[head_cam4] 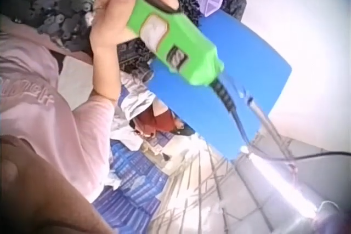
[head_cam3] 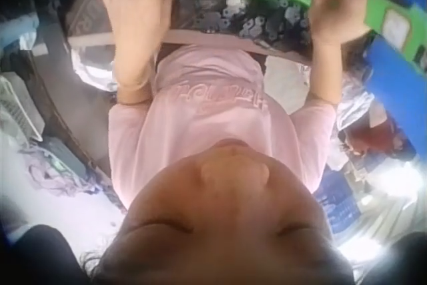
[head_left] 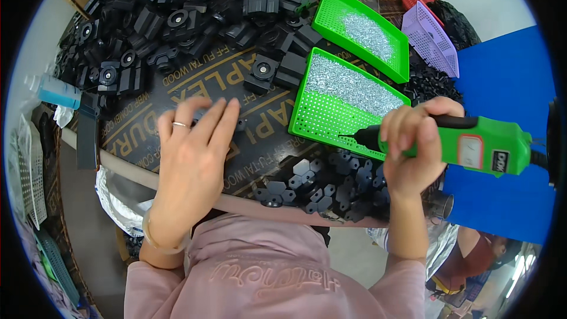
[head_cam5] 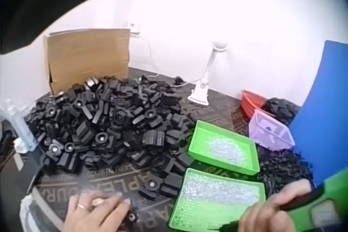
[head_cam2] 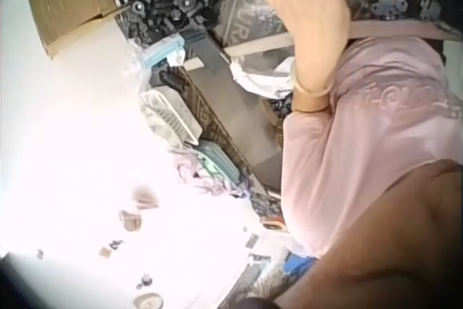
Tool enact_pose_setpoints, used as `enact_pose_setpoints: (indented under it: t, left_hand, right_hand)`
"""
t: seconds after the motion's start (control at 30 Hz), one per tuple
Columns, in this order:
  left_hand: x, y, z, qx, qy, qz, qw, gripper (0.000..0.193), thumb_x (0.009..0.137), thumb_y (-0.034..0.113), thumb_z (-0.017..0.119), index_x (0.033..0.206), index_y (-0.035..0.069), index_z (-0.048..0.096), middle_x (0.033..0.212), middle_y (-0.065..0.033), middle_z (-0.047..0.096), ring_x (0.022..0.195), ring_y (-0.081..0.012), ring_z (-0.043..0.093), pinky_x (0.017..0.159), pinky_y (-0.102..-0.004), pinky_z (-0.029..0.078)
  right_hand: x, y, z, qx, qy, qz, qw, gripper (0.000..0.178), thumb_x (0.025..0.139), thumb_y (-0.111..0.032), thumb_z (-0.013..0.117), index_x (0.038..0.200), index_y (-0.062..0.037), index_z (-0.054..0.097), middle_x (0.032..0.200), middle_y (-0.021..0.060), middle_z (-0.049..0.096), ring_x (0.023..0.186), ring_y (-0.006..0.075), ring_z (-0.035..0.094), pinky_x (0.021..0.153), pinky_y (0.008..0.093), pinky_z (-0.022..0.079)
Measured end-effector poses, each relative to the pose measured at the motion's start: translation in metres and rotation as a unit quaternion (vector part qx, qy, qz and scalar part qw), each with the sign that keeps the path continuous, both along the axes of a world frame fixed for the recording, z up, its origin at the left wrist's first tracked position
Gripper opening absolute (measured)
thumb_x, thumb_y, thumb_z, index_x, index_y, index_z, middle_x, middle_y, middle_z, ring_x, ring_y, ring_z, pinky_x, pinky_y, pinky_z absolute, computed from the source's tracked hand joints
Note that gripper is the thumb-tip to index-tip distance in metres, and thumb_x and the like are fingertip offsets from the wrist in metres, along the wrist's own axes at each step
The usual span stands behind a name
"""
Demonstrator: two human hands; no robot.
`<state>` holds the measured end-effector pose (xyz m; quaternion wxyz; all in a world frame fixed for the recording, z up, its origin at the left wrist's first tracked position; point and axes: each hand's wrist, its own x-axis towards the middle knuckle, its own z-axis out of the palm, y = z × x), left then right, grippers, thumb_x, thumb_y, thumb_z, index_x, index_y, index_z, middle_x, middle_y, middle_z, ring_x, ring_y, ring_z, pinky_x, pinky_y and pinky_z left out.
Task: Assemble small black plastic components using an electric screwdriver.
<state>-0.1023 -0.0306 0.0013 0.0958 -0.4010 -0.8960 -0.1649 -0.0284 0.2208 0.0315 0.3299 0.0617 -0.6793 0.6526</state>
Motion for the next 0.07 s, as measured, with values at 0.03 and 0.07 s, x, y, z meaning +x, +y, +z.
enact_pose_setpoints:
  t: [0.03, 0.07]
  left_hand:
    - [-0.0016, -0.0010, -0.0036, -0.013, 0.003, -0.026, 1.000, 0.054, 0.070, 0.005, 0.065, 0.122, -0.002, 0.056, 0.119, -0.0156, 0.059, 0.109, -0.0314, 0.051, 0.088, -0.0441, 0.038]
    - [0.0012, -0.0033, -0.0040, -0.020, -0.028, -0.039, 0.999, 0.055, 0.069, 0.006, 0.066, 0.123, -0.002, 0.056, 0.121, -0.0166, 0.059, 0.112, -0.0307, 0.049, 0.091, -0.0450, 0.036]
  right_hand:
    - [-0.0016, 0.0008, -0.0027, 0.004, -0.010, -0.004, 1.000, 0.027, 0.093, -0.025, 0.059, 0.108, -0.0084, 0.045, 0.057, 0.0012, 0.041, 0.042, 0.0118, 0.037, 0.048, 0.0303, 0.036]
    - [-0.0030, -0.0019, -0.0055, 0.005, -0.022, -0.006, 1.000, 0.029, 0.092, -0.026, 0.060, 0.109, -0.0089, 0.044, 0.057, 0.0014, 0.041, 0.042, 0.0123, 0.038, 0.048, 0.0306, 0.036]
